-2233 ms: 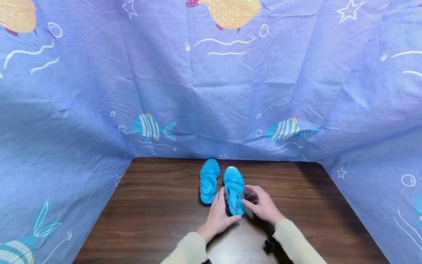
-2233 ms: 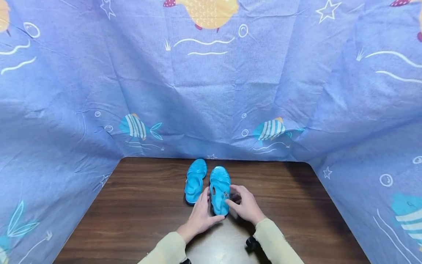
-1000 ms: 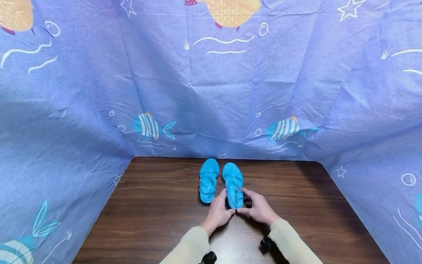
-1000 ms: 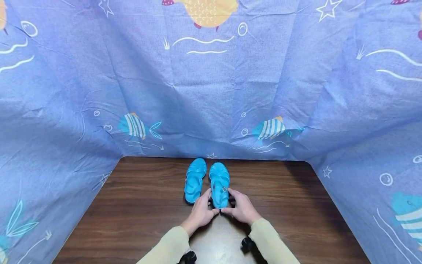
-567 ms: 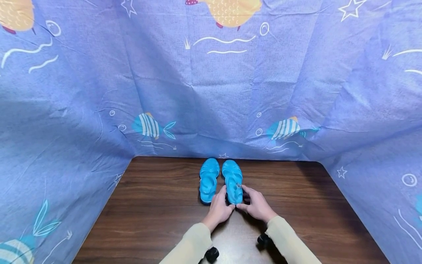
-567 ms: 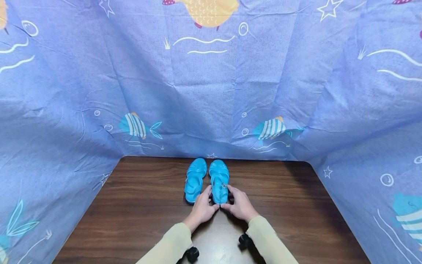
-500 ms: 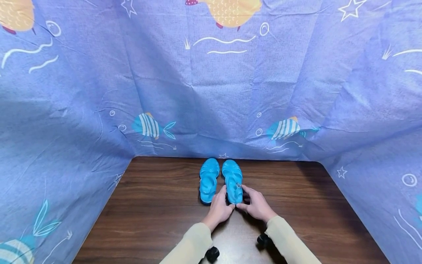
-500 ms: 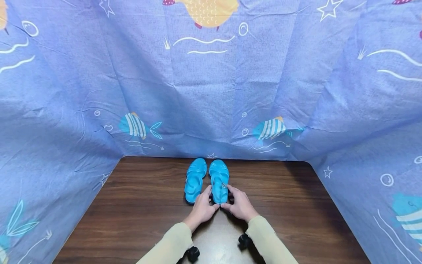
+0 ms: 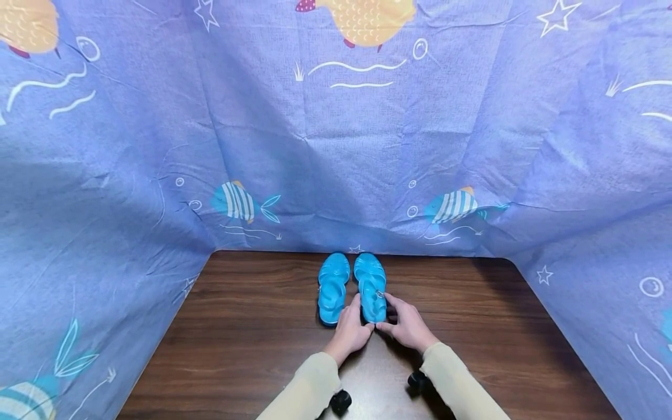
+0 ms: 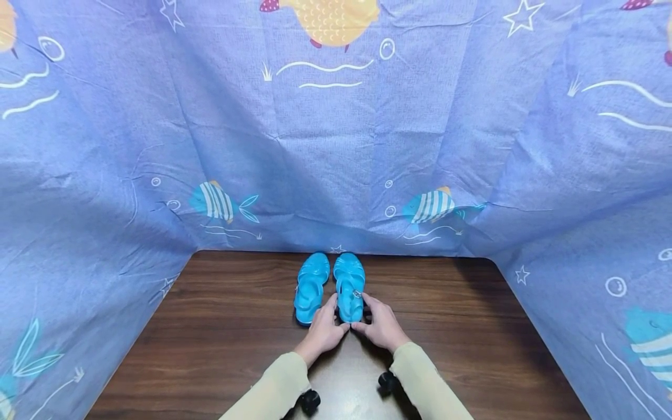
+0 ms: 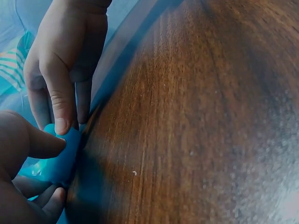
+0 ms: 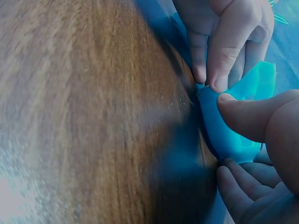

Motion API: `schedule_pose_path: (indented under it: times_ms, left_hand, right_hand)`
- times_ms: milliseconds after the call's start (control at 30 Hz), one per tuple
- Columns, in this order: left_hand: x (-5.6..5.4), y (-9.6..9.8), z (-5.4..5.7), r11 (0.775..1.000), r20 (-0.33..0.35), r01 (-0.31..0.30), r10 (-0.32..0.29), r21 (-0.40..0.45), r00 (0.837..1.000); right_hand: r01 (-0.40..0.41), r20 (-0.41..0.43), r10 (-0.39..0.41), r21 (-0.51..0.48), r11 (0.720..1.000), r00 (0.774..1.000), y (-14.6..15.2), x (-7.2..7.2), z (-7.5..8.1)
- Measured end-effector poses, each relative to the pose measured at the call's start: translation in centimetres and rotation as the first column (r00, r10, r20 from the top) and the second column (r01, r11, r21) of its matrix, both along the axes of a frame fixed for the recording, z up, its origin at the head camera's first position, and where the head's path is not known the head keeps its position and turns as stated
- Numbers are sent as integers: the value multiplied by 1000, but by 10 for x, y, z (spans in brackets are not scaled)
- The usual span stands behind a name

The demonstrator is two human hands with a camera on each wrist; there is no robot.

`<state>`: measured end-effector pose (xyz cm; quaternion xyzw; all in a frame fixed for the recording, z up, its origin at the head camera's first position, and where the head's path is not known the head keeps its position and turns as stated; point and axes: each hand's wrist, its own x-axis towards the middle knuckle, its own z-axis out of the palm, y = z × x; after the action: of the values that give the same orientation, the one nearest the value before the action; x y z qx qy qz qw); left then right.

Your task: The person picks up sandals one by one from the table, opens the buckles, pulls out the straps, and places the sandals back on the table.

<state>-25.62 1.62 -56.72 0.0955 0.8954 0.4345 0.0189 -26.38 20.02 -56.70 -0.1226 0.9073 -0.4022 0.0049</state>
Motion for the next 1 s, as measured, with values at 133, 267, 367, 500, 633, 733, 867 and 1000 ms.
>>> schedule_pose_path:
  times_ms: [133,267,367,500,633,733,867,1000]
  left_hand:
    - [0,1,0,1000,12,8,-8,-7,1000]
    - [0,2,1,1000,7,21,-20,-10,1000]
    - [0,2,1,1000,4,26,-26,-12,1000]
    - [1,2,1,999,18,30,-29,-18,999]
    - [3,0,2,999,22,32,-32,-21,999]
    - [3,-1,2,999,19,34,-34,-21,999]
    - [5,-2,0,999,8,34,-34,-15,999]
    - [12,-5,2,999,-7,37,-37,6,999]
  right_hand:
    - [0,-6,-1,-6,1000,1000,0,1,0]
    - [3,-7,-3,-12,1000,1000,1,2,2]
    - [2,-6,-2,-6,1000,1000,1,3,3]
    - [-5,-7,5,-1,1000,1000,1,4,4]
    - [-12,-13,12,-5,1000,1000,0,4,4]
    - [-13,-13,13,-4,1000,1000,0,3,3]
    - [-4,7,4,6,1000,1000,3,4,2]
    - [3,7,-3,6,1000,1000,7,7,4]
